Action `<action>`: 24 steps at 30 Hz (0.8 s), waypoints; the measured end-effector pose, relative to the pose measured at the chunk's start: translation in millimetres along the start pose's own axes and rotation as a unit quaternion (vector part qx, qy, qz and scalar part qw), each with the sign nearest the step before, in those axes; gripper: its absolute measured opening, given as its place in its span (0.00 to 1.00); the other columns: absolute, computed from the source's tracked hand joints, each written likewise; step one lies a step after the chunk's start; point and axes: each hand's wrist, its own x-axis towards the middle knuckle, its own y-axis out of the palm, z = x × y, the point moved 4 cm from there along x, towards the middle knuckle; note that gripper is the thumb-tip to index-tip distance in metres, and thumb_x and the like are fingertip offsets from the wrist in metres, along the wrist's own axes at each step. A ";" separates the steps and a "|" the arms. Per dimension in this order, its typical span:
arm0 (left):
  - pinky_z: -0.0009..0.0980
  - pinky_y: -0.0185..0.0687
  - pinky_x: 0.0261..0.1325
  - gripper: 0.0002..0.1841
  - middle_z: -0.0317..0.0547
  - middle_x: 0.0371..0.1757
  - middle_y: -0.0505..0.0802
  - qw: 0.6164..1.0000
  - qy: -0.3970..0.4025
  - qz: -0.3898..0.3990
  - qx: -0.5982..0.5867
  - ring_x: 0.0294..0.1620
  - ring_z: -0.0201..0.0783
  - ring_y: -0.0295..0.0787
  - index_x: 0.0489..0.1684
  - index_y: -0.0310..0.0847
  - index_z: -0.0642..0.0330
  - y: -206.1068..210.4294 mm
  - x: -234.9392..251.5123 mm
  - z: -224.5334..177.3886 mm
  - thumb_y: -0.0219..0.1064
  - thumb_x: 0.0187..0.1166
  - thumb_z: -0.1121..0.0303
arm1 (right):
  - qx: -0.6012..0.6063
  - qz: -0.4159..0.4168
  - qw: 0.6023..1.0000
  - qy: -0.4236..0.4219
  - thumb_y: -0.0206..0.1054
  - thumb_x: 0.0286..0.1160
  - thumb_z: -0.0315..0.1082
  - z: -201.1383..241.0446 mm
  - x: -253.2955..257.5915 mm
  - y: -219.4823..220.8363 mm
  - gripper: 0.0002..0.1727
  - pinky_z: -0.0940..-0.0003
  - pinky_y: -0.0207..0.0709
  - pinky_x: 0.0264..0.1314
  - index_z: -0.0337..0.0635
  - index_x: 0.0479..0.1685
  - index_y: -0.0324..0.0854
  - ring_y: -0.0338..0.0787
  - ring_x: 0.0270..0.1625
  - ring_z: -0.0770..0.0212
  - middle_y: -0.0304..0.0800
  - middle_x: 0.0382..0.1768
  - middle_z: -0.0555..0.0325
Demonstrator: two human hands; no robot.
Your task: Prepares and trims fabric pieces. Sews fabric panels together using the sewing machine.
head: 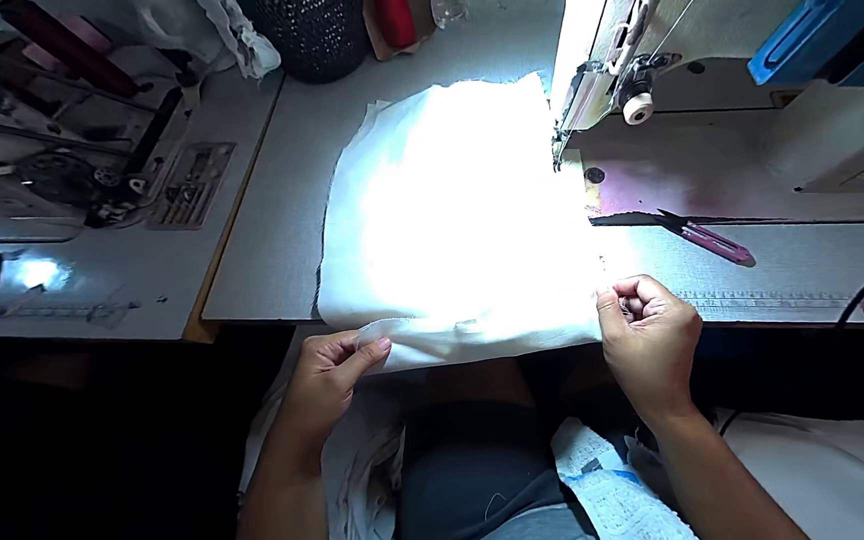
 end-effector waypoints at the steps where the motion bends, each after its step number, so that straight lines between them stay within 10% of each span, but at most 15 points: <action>1: 0.14 0.83 0.36 0.13 0.23 0.22 0.91 1.000 0.004 -0.001 0.005 0.26 0.16 0.86 0.22 0.88 0.49 1.2 0.7 -0.1 0.64 0.74 0.77 | -0.003 -0.001 1.000 0.004 0.68 0.74 0.36 -0.2 0.0 -0.1 0.07 0.82 0.62 0.22 0.46 0.31 0.84 0.69 0.18 0.81 0.75 0.17 0.72; 14: 0.15 0.74 0.26 0.14 0.19 0.14 0.83 0.990 -0.016 -0.128 0.054 0.19 0.13 0.78 0.11 0.77 0.47 18.1 9.5 13.7 0.65 0.68 0.75 | -0.076 0.012 0.996 0.035 0.68 0.70 0.36 4.3 5.4 0.5 0.07 0.63 0.70 0.26 0.45 0.27 0.85 0.77 0.21 0.66 0.78 0.16 0.65; 21: 0.11 0.79 0.33 0.11 0.16 0.22 0.85 0.975 0.110 -0.169 0.089 0.25 0.08 0.81 0.26 0.82 0.52 13.2 5.1 -36.8 0.58 0.78 0.73 | 0.094 -0.009 0.995 0.032 0.69 0.74 0.33 10.7 15.9 -15.3 0.05 0.87 0.68 0.21 0.46 0.31 0.86 0.75 0.18 0.84 0.81 0.17 0.73; 24: 0.24 0.75 0.32 0.15 0.33 0.23 0.83 0.950 0.129 -0.176 0.224 0.24 0.19 0.78 0.33 0.84 0.65 15.4 34.3 -57.8 0.57 0.85 0.64 | 0.076 -0.032 0.997 -0.003 0.67 0.77 0.34 12.8 30.2 -10.6 0.06 0.83 0.69 0.23 0.44 0.33 0.84 0.74 0.19 0.80 0.80 0.19 0.69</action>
